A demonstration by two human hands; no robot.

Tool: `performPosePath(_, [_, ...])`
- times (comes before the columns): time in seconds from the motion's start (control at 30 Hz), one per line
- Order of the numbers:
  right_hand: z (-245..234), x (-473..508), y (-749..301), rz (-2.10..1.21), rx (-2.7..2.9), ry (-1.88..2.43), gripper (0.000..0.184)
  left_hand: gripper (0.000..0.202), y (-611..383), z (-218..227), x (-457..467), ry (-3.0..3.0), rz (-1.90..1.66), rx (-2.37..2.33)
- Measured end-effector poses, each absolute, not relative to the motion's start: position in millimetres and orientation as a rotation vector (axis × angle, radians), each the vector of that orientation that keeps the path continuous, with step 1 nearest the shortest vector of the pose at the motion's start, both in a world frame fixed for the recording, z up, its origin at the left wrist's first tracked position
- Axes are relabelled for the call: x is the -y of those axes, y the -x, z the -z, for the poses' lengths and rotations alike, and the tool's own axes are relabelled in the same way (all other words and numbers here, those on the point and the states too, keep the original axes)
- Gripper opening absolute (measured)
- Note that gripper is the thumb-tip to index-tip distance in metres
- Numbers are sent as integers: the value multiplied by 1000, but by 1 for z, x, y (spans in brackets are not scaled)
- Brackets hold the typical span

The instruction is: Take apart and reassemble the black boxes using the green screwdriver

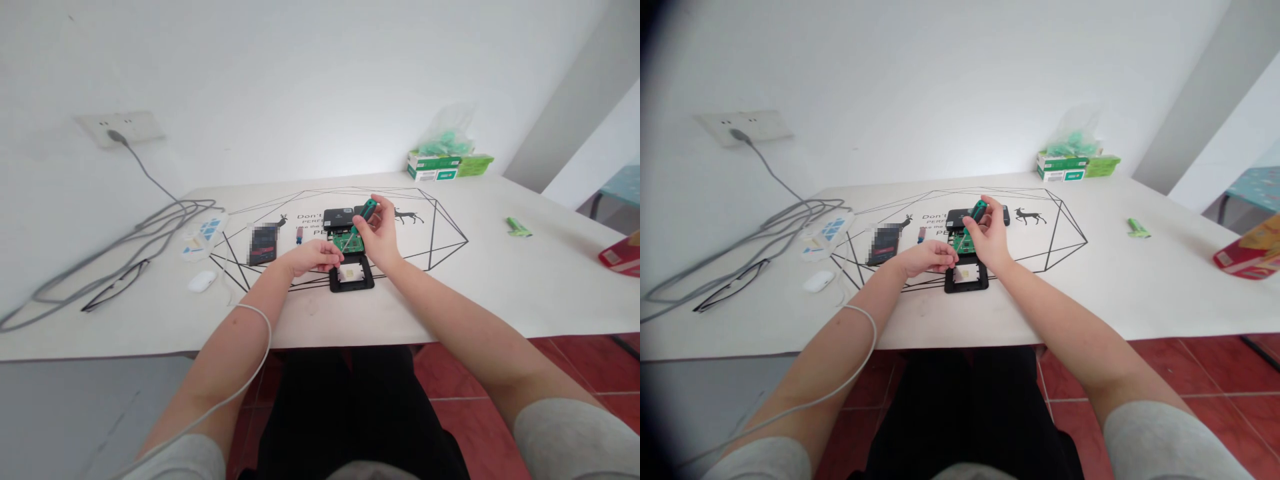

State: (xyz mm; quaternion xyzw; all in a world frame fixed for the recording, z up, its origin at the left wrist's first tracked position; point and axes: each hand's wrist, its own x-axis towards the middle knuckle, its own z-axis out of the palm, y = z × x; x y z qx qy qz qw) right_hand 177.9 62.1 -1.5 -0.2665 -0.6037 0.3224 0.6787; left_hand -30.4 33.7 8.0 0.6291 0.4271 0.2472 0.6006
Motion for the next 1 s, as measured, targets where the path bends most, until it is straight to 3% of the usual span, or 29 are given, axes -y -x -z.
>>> performPosePath(0.17, [-6, -67, -188, -652, 1337, 610, 53, 23, 3, -12, -22, -1682, -634, -1043])
performPosePath(0.3, [-7, -61, -195, -389, 1454, 587, 39, 6, -25, -3, -18, -2116, -647, -1100])
performPosePath(0.5, [-4, -52, -195, -64, 1623, 494, 35, 11, -34, 11, -27, -2458, -697, -1020])
performPosePath(1.0, [-2, -56, -190, -131, 1697, 453, 32, 12, -30, 5, -20, -2359, -612, -1072])
